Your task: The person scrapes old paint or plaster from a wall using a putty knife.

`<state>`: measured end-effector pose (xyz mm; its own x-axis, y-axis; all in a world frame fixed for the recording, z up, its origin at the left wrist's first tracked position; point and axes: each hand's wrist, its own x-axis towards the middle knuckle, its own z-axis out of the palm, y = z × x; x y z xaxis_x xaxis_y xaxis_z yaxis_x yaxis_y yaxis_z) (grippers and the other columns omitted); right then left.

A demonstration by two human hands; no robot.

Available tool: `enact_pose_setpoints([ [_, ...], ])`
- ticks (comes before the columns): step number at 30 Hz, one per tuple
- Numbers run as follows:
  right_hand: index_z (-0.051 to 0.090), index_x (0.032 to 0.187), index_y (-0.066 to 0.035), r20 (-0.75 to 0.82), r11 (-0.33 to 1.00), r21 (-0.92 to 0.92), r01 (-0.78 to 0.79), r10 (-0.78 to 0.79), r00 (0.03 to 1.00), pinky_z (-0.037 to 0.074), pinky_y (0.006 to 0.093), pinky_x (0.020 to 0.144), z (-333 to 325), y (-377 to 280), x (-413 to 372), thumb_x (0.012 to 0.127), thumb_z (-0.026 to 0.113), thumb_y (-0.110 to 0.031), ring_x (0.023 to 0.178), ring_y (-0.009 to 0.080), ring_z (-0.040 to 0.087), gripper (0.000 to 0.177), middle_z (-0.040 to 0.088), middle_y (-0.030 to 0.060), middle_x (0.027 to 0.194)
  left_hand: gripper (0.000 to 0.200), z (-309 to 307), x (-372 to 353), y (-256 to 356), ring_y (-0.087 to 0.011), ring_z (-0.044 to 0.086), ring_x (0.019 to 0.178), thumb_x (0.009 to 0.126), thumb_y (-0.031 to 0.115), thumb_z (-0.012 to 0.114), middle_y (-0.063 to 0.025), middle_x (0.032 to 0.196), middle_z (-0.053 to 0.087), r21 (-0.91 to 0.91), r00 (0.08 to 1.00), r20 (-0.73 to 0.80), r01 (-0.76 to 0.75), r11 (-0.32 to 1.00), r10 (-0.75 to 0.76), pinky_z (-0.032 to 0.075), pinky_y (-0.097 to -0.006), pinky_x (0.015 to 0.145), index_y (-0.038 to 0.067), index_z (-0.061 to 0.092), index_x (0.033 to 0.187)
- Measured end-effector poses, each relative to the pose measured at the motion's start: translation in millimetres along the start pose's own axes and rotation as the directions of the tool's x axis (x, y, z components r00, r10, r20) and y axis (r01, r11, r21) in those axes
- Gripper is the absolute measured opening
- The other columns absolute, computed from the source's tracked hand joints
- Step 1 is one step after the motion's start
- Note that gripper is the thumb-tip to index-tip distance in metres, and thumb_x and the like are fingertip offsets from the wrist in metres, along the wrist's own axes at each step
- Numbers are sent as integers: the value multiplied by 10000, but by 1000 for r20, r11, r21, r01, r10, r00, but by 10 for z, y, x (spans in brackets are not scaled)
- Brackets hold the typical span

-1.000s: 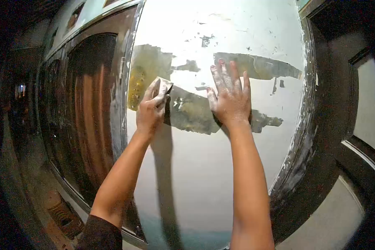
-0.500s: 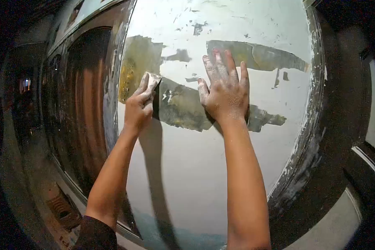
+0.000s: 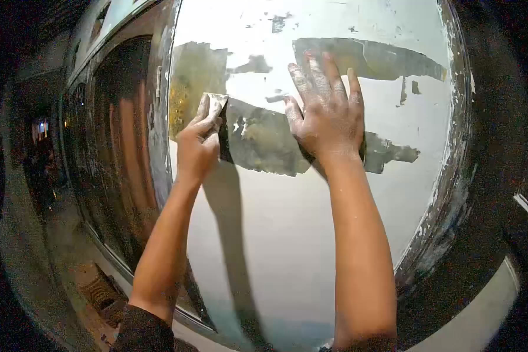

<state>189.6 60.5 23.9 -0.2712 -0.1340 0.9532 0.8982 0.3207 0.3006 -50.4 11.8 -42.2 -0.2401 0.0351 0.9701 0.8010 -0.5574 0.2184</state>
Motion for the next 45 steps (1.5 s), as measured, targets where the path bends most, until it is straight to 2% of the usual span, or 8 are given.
enact_pose_setpoints([
  [3, 513, 1549, -325, -3, 999, -37, 6, -7, 1000, 169, 496, 1305, -7, -9, 10, 1016, 570, -449, 1576, 183, 284, 550, 392, -36, 1680, 266, -35, 54, 48, -432, 703, 975, 870, 72, 618, -193, 1210, 720, 102, 992, 74, 97, 990, -105, 558, -473, 832, 49, 780, 1080],
  [6, 527, 1536, -320, -12, 1000, -16, -3, 3, 1000, 176, 498, 1304, -19, -8, 1, 1012, 580, -443, 1573, 181, 291, 541, 411, -33, 1667, 263, -7, 21, -37, -440, 696, 954, 867, 73, 607, -202, 1138, 721, 78, 999, 29, 20, 997, -23, 552, -495, 838, 51, 778, 1065],
  [13, 522, 1535, -329, 5, 999, -44, -21, 21, 1000, 168, 494, 1311, 3, -11, 10, 1017, 569, -464, 1573, 182, 287, 538, 410, -28, 1667, 285, -12, 84, -15, -455, 682, 975, 869, 68, 585, -220, 1157, 708, -7, 1000, 20, -17, 1000, 17, 546, -505, 844, 71, 772, 1084],
  [17, 522, 1535, -329, -2, 998, -59, -20, 20, 1000, 173, 494, 1312, 6, -19, 11, 1021, 566, -466, 1568, 177, 294, 534, 403, -40, 1670, 262, -53, 139, 50, -450, 690, 993, 866, 74, 590, -212, 1231, 699, 183, 991, 124, 19, 983, -43, 552, -511, 861, 54, 778, 1046],
  [25, 558, 1504, -309, -33, 1000, -23, -15, 14, 999, 192, 502, 1301, 2, -19, 3, 1003, 599, -443, 1558, 192, 322, 520, 440, -14, 1649, 289, -41, 169, 46, -450, 694, 988, 880, 102, 603, -197, 1199, 715, 145, 995, 97, 12, 989, -27, 558, -502, 881, 66, 781, 1104],
  [26, 559, 1503, -304, -44, 1000, -30, -10, 8, 999, 197, 504, 1297, 14, -16, -1, 1000, 603, -442, 1556, 196, 325, 523, 446, -12, 1643, 280, 14, 161, 26, -456, 689, 981, 869, 96, 600, -215, 1183, 710, 89, 999, 3, -48, 995, 48, 550, -517, 867, 54, 776, 1083],
  [35, 585, 1484, -306, -39, 1000, -16, -10, 9, 999, 206, 499, 1293, -11, -10, -3, 994, 609, -439, 1550, 190, 335, 508, 451, -24, 1640, 284, -23, 198, 8, -462, 684, 980, 843, 77, 591, -236, 1159, 706, 123, 994, 98, 42, 992, -54, 542, -535, 862, 42, 777, 1055],
  [45, 572, 1492, -316, -53, 999, -42, -14, 11, 999, 212, 492, 1291, 9, -11, -7, 999, 593, -438, 1542, 189, 352, 508, 462, -25, 1633, 280, 22, 230, -14, -439, 698, 1004, 885, 99, 600, -196, 1164, 721, 137, 998, 47, 23, 990, -30, 555, -523, 874, 93, 792, 1089],
])
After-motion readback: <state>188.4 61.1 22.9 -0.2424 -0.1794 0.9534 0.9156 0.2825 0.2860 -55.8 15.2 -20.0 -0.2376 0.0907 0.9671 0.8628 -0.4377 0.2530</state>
